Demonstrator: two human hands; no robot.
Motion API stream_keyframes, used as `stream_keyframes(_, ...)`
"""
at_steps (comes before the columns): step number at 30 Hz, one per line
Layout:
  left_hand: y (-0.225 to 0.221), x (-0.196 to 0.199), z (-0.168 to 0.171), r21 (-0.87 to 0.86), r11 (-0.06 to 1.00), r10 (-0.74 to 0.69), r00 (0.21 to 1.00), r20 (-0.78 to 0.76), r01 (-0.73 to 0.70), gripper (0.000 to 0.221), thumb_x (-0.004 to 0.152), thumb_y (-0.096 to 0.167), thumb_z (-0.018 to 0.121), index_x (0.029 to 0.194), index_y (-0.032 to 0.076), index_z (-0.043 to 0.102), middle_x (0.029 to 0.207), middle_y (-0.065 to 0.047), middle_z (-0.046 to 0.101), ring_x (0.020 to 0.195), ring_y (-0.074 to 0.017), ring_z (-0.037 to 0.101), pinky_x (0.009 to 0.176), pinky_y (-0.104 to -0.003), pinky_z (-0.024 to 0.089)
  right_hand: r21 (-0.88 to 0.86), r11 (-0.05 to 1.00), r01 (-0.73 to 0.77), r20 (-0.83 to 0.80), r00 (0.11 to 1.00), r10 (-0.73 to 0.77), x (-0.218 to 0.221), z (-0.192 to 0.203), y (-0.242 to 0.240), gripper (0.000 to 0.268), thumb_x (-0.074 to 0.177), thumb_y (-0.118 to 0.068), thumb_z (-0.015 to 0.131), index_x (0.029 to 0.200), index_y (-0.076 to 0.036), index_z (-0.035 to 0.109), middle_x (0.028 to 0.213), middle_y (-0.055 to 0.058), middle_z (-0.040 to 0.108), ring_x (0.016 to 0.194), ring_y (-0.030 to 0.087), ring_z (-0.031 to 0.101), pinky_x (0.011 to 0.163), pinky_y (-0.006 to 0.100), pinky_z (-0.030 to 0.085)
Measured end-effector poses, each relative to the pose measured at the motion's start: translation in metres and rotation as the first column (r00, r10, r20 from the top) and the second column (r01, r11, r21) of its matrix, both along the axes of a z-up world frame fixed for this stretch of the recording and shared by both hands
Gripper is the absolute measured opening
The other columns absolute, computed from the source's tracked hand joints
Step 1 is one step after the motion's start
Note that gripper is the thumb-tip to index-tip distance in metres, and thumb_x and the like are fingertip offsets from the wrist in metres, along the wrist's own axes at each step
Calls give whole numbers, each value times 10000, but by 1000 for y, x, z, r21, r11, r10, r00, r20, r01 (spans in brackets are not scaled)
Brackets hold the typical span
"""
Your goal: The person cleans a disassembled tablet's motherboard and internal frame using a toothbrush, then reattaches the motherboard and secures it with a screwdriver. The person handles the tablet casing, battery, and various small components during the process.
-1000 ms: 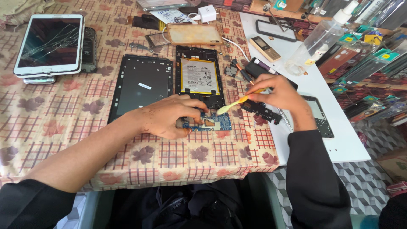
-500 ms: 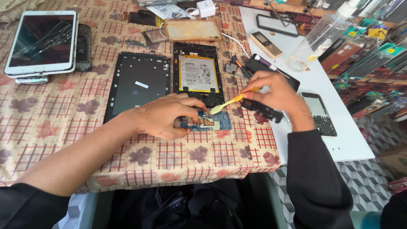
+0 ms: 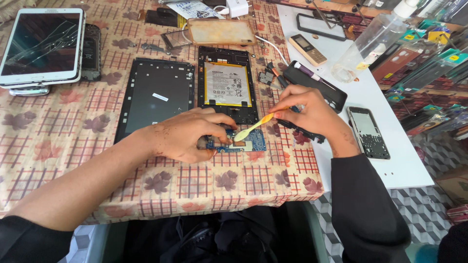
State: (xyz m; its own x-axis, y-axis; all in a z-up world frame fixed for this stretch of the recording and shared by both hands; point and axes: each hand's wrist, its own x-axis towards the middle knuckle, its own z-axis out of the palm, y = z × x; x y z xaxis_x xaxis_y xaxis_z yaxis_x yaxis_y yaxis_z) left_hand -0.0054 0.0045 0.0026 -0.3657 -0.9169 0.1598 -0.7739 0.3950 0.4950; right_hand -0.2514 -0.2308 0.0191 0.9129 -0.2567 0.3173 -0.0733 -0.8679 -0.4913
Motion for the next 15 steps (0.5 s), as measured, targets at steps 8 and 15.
stream_keyframes(8,1,4,-2,-68,997,-40,999,13,40,303,740,164,735,1036,109,765,1426,-69,566,1212,-303,535,1031,-454,413,-15,1000,-24,-22,999,24,-15,12,-31,230,746,-25,852,963,-94,814,906,29,708,859,171,668,779,308,526)
stream_keyframes(15,-3,4,1,-38,998,-53,999,2,53,310,740,175,736,1042,111,761,1424,-72,558,1223,-302,527,1030,-457,412,-6,1000,-19,-17,1000,19,-7,5,-30,243,753,-38,858,980,-114,821,908,24,713,836,173,667,756,307,525)
